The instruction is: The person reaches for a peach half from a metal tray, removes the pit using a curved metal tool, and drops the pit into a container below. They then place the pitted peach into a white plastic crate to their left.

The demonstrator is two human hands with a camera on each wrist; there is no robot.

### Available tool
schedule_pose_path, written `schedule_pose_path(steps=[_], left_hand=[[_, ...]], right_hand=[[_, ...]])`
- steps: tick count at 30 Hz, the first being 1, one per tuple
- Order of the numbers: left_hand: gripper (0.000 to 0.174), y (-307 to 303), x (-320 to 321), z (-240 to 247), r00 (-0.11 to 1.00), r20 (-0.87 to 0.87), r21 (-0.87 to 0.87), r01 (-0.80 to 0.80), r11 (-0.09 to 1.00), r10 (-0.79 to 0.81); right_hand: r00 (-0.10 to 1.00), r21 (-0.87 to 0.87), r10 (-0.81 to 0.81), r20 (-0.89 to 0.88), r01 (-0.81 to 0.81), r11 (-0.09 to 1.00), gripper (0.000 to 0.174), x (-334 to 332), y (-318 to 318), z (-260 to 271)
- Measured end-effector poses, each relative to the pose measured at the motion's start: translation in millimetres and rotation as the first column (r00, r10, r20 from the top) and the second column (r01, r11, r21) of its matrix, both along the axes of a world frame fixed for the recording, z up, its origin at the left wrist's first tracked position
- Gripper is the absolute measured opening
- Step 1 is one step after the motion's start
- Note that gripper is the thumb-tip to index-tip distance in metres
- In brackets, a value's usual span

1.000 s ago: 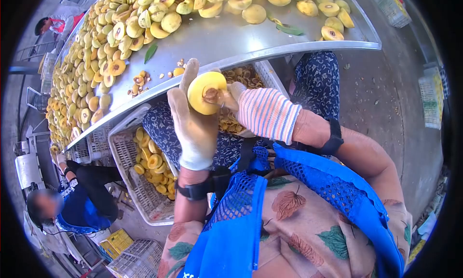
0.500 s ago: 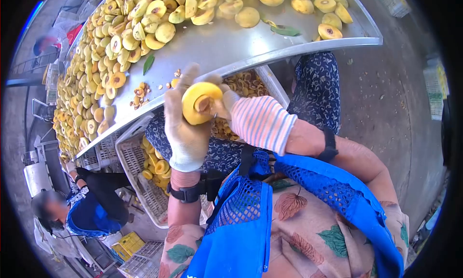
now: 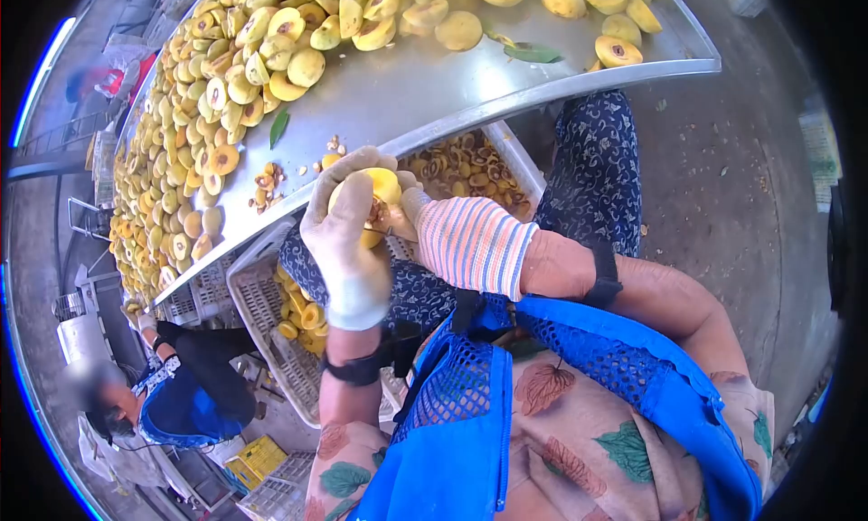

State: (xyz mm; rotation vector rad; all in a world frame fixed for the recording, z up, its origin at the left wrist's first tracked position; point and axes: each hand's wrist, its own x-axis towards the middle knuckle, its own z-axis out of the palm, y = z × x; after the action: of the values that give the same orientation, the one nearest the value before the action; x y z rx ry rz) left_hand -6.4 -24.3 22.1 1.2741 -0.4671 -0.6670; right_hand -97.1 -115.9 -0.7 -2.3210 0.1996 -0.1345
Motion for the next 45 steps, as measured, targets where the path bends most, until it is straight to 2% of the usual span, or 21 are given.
schedule_pose_path(steps=[1, 2, 5, 7, 10, 14, 19, 21, 25, 27, 29, 30, 31, 33, 34, 37, 38, 41, 42, 43, 45], left_hand=[[0.046, 2.0, -1.1, -4.4, 0.998, 0.041, 0.043, -0.042, 0.998, 0.040], [0.043, -0.7, -7.3, -7.4, 0.987, 0.100, -0.009, -0.125, 0.992, 0.125], [0.044, -8.8, -14.5, -15.0, 0.974, 0.064, -0.177, -0.203, 0.963, 0.217], [0.045, -9.5, -13.6, -15.9, 0.977, 0.014, -0.194, -0.206, 0.959, 0.212], [0.046, -8.6, -10.1, -23.0, 0.971, -0.208, -0.258, -0.173, 0.950, 0.121], [0.047, -8.9, -15.0, -21.5, 0.917, -0.363, -0.203, -0.252, 0.946, 0.166], [0.048, -5.1, -11.0, -31.0, 0.902, -0.397, -0.201, -0.264, 0.943, 0.168], [0.049, -4.1, -9.9, -32.0, 0.882, -0.440, -0.222, -0.288, 0.932, 0.167], [0.047, 1.4, -12.7, -36.6, 0.847, -0.505, -0.204, -0.302, 0.931, 0.164], [0.047, 4.0, -17.1, -41.9, 0.853, -0.478, -0.166, -0.323, 0.932, 0.210], [0.048, 5.9, -18.5, -45.1, 0.933, -0.183, -0.065, -0.327, 0.943, 0.311], [0.048, 5.9, -21.0, -43.9, 0.932, -0.104, -0.064, -0.354, 0.933, 0.346], [0.048, 7.5, -20.3, -40.6, 0.935, -0.098, -0.072, -0.350, 0.934, 0.342], [0.049, 8.0, -18.1, -36.6, 0.956, -0.197, -0.267, -0.265, 0.927, 0.217], [0.051, 6.5, -15.5, -33.7, 0.972, -0.196, -0.353, -0.194, 0.915, 0.130], [0.054, 11.4, -21.1, -14.1, 0.926, -0.378, -0.379, -0.137, 0.915, -0.018], [0.052, 14.5, -16.9, -19.0, 0.975, -0.222, -0.246, -0.060, 0.967, 0.004], [0.050, 18.4, -11.8, -30.2, 0.984, -0.177, -0.146, -0.059, 0.988, 0.032], [0.049, 15.1, -15.0, -33.4, 0.973, -0.215, -0.145, -0.119, 0.982, 0.087], [0.049, 11.4, -15.1, -35.1, 0.973, -0.217, -0.138, -0.116, 0.984, 0.084], [0.050, 5.3, -15.3, -39.5, 0.915, -0.395, -0.219, -0.182, 0.959, 0.083]], right_hand=[[0.999, 0.018, 0.036, 0.016, -0.037, 0.999, 0.018, 0.2, 3.4, 0.1], [0.948, -0.318, 0.262, 0.179, -0.196, 0.927, 0.018, 3.1, 8.2, -12.7], [0.953, -0.143, 0.189, 0.236, -0.158, 0.977, 0.018, 1.2, 7.4, -17.1], [0.975, -0.045, 0.166, 0.146, -0.162, 0.986, 0.019, 3.1, 6.1, -19.6], [0.985, 0.175, -0.054, 0.161, 0.025, 0.984, 0.025, 6.0, 10.6, -31.0], [0.991, 0.018, 0.095, 0.099, -0.097, 0.995, 0.025, -1.1, 5.6, -30.8], [0.995, -0.101, 0.096, 0.007, -0.095, 0.990, 0.021, 2.9, 12.9, -41.7], [0.998, -0.097, -0.002, 0.068, 0.008, 0.995, 0.020, 3.7, 16.8, -44.5], [0.990, -0.184, 0.127, -0.052, -0.135, 0.974, 0.020, -1.2, 13.4, -39.0], [0.998, -0.121, 0.052, -0.024, -0.055, 0.991, 0.021, -1.5, 15.1, -41.3], [0.973, -0.157, 0.173, -0.150, -0.196, 0.968, 0.021, 0.8, 10.7, -31.4], [0.985, -0.009, 0.123, -0.121, -0.125, 0.992, 0.026, 1.9, 14.6, -29.8], [0.987, -0.015, 0.118, -0.113, -0.121, 0.993, 0.026, 1.1, 11.6, -25.5], [0.880, -0.533, 0.460, 0.114, -0.337, 0.776, 0.029, -3.6, 1.2, -15.3], [0.916, -0.278, 0.333, 0.222, -0.268, 0.922, 0.031, -1.8, 3.7, -19.3], [0.955, -0.388, 0.282, 0.088, -0.228, 0.893, 0.030, -3.3, 3.0, -23.8], [0.941, -0.400, 0.322, 0.101, -0.257, 0.879, 0.029, -0.3, 5.7, -27.8], [0.881, -0.535, 0.470, 0.050, -0.374, 0.758, 0.028, -6.6, 6.1, -25.2], [0.874, -0.491, 0.404, 0.271, -0.236, 0.839, 0.025, -6.3, 7.1, -37.7], [0.876, -0.485, 0.399, 0.271, -0.233, 0.843, 0.025, -5.9, 6.6, -38.4], [0.989, -0.029, 0.113, 0.097, -0.111, 0.993, 0.022, -4.3, 6.3, -38.6]])
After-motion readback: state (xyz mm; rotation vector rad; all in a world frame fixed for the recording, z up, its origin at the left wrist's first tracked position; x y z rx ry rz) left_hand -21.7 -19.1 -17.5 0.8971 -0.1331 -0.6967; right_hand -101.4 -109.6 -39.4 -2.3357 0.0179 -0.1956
